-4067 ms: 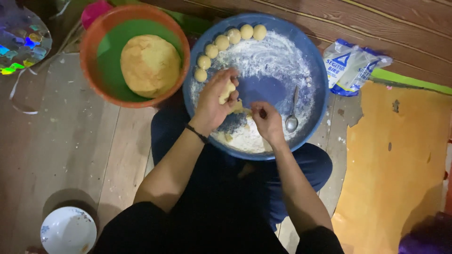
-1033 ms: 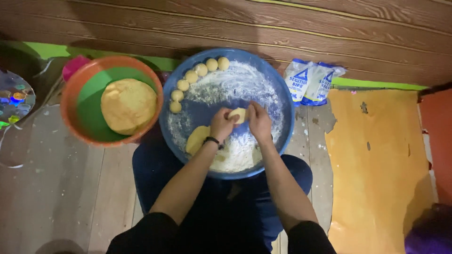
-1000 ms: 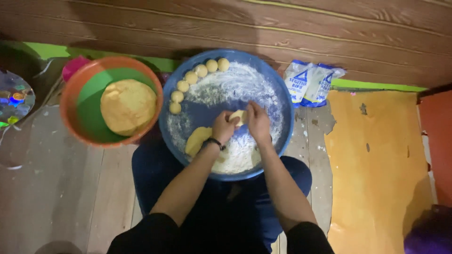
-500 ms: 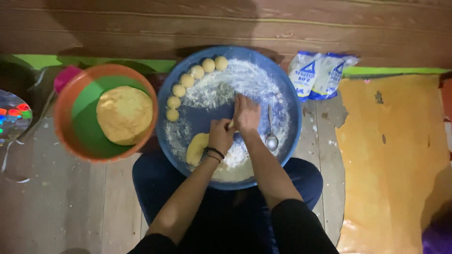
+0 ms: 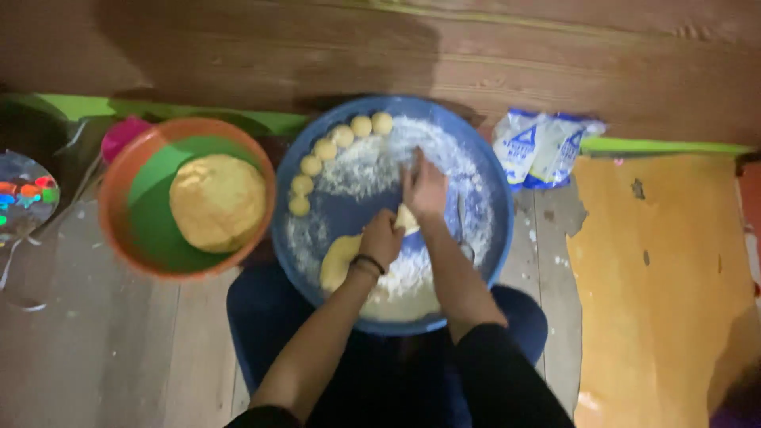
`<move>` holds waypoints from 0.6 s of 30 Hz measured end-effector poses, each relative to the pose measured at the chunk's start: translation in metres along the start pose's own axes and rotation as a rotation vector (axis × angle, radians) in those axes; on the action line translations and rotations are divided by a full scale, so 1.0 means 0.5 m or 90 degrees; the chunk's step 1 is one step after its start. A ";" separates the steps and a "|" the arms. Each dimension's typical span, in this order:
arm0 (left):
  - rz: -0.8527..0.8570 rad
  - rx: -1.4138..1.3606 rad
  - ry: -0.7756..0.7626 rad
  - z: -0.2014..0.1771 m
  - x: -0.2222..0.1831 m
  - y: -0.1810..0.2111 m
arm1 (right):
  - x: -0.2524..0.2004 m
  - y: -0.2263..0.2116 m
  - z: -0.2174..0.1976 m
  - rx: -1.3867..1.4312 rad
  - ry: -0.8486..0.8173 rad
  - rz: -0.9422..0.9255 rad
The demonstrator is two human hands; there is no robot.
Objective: The person is manually pinching pieces of dough from a larger mass, rolling them into small balls, and arranging them in a circular tray.
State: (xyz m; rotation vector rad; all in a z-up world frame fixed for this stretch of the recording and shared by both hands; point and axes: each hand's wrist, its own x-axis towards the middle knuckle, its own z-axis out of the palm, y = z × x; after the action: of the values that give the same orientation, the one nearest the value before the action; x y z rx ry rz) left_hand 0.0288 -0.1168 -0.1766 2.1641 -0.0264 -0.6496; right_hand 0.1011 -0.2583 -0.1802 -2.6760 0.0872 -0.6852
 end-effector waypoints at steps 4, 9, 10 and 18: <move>-0.059 -0.057 0.018 -0.025 -0.045 0.013 | -0.007 -0.005 -0.126 0.277 0.023 0.234; 0.175 -0.027 0.109 -0.012 -0.074 0.030 | -0.064 0.019 -0.254 0.232 -0.010 0.299; 0.173 -0.026 0.101 0.006 -0.074 0.029 | -0.086 0.007 -0.271 0.228 -0.011 0.307; 0.212 0.047 0.026 0.016 -0.017 0.078 | -0.136 -0.009 -0.287 0.187 -0.134 0.312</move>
State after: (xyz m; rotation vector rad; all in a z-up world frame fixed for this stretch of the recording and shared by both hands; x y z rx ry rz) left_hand 0.0260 -0.1454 -0.1476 2.1748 -0.3856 -0.4184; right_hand -0.0270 -0.2932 -0.0927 -2.2947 0.5227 -0.2382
